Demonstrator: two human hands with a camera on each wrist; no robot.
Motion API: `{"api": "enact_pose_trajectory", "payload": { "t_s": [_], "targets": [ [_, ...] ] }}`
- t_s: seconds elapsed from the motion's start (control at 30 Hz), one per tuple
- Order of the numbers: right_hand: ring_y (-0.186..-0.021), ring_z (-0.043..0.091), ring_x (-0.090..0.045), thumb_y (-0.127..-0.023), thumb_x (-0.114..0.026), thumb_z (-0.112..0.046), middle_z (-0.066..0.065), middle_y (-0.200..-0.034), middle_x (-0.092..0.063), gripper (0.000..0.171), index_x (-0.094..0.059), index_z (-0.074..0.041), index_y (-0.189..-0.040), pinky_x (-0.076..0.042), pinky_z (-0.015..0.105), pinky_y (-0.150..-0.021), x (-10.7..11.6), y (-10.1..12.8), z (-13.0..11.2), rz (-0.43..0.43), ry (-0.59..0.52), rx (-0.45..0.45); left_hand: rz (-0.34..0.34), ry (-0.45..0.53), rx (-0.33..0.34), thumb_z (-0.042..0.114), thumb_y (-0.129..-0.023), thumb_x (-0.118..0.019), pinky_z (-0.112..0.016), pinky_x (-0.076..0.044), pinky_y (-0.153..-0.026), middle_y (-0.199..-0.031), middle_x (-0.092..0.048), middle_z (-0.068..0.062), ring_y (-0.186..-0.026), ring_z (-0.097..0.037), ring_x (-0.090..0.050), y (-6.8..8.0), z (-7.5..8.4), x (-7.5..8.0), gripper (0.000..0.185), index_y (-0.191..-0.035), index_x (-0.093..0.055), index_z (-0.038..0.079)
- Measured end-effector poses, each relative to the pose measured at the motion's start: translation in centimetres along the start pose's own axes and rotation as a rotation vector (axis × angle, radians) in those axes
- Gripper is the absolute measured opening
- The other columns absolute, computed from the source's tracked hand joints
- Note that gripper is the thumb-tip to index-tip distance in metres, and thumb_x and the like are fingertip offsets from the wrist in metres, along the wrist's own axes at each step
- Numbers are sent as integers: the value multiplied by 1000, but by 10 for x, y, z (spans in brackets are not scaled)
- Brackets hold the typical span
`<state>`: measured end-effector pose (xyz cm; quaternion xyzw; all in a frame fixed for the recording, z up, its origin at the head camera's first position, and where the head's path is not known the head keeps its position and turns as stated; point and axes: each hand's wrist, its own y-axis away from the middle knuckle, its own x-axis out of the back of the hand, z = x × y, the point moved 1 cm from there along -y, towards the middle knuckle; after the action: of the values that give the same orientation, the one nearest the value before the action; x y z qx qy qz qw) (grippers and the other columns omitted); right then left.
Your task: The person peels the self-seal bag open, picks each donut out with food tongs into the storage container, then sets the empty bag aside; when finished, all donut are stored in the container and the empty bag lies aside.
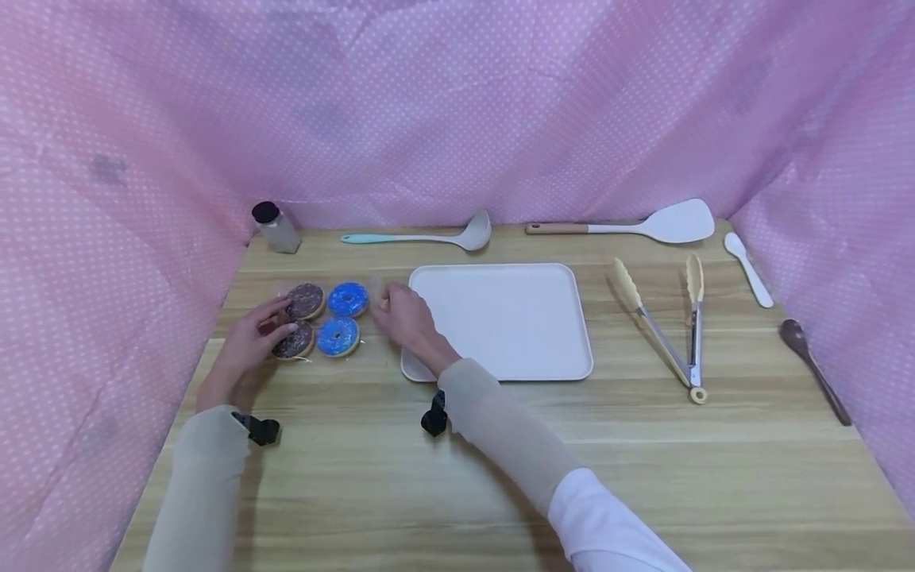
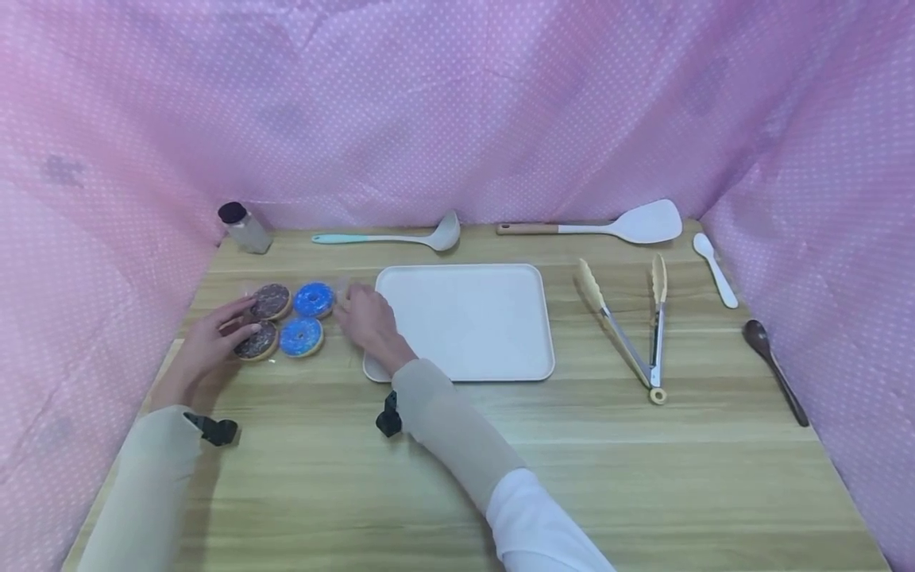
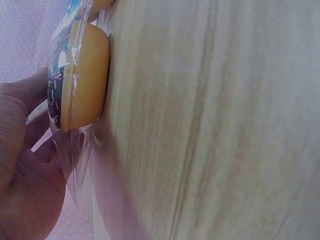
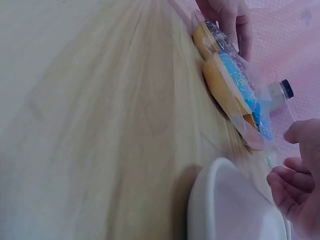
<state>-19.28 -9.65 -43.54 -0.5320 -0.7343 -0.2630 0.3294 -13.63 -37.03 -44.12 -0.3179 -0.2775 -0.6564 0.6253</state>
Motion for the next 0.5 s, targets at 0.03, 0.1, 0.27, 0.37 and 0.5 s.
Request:
{"api": "enact_pose_trajectory", "payload": {
  "t_s": [0.03, 0.1, 0.27, 0.37, 0.5],
  "targets": [
    [-81, 13, -56, -93, -59, -34, 0, -95, -60, 24, -59, -12, -103, -48, 24, -68, -2, -2, -1, 5, -15, 7, 2, 2, -3, 16, -95, -61, -52, -39, -99, -147, -37, -25, -128, -47, -42, 0, 0, 0, 49, -137, -46, -3],
    [-86, 13, -56, -93, -60, -33, 1, -103, -60, 28, -58, -11, -110, -50, 24, -74, -5, -7, -2, 3, -55, 12, 6, 14, -9, 15, -94, -61, -53, -39, -99, -146, -37, -26, -129, -47, -40, 0, 1, -1, 49, -136, -46, -4],
    [-88, 12, -57, -94, -62, -25, 1, -103, -61, 20, -59, -11, -109, -51, 23, -77, -12, -14, -1, 2, -104, -15, -13, 28, 2, 17, -95, -61, -54, -39, -101, -147, -36, -25, -131, -47, -38, 0, 2, -4, 49, -137, -46, -4],
    [-84, 11, -58, -92, -61, -18, 0, -95, -63, 10, -62, -12, -100, -51, 23, -73, -12, -16, 0, 32, -110, -11, -21, 18, 24, 20, -95, -60, -54, -38, -102, -149, -35, -24, -131, -47, -38, 0, 1, -3, 50, -139, -45, -1],
    [-73, 10, -59, -90, -60, -14, -2, -83, -65, 5, -65, -13, -89, -49, 21, -64, -11, -18, 0, 82, -131, -28, -15, 4, 40, 21, -96, -59, -56, -37, -103, -149, -34, -25, -129, -47, -40, 0, -2, -1, 52, -141, -43, 2]
  ]
}}
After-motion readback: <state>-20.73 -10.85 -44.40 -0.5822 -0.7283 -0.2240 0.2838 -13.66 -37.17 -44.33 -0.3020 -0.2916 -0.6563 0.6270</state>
